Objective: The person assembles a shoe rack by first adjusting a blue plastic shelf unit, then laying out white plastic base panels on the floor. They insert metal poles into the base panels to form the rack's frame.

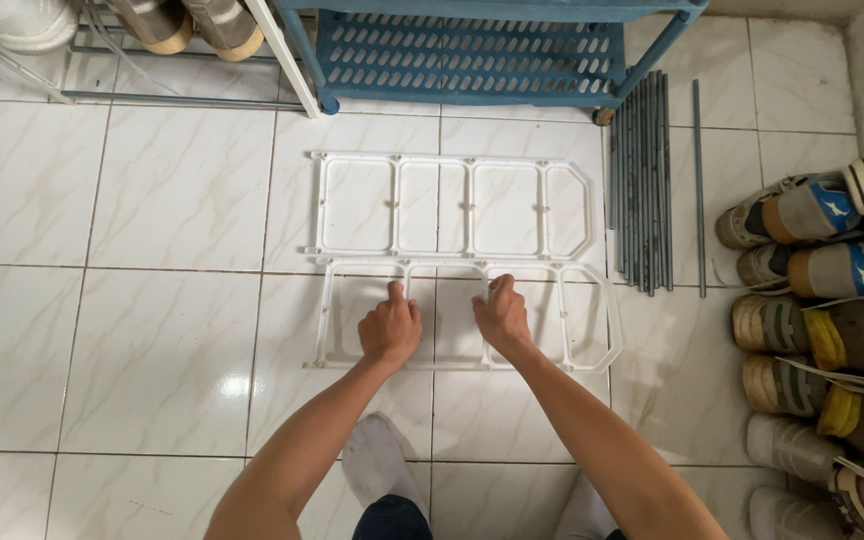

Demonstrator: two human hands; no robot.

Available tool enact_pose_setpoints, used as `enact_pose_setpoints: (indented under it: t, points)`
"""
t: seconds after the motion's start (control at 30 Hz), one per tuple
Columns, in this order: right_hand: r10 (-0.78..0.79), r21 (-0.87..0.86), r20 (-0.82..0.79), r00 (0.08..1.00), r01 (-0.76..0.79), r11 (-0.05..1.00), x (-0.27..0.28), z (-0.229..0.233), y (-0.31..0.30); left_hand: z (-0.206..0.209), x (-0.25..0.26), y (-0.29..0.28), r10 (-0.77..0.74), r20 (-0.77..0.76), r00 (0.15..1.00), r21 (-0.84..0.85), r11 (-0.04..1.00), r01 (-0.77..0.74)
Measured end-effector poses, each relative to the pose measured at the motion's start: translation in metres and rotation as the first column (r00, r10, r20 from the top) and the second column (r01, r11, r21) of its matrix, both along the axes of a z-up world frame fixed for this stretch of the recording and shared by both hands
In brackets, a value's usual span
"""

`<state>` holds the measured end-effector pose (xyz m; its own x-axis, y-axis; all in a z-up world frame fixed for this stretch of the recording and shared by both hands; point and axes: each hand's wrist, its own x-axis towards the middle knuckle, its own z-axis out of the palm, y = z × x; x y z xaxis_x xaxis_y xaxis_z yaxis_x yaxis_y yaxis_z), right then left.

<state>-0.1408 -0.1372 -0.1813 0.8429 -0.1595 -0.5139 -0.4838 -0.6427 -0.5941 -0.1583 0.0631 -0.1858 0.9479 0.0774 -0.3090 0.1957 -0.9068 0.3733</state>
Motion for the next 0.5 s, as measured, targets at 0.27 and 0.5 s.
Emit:
enact_pose_setpoints:
  t: [0.27, 0.5]
  points:
    - [-0.003, -0.137, 0.049, 0.999, 0.009, 0.991, 0.025, 0.015, 0.004, -0.001, 0.031, -0.009, 0.01, 0.008, 1.0, -0.018, 1.0, -0.01]
    - [0.033, -0.161, 0.073, 0.997, -0.021, 0.987, 0.049, 0.01, 0.009, 0.0, 0.056, -0.009, 0.04, -0.002, 0.999, -0.014, 0.999, -0.04]
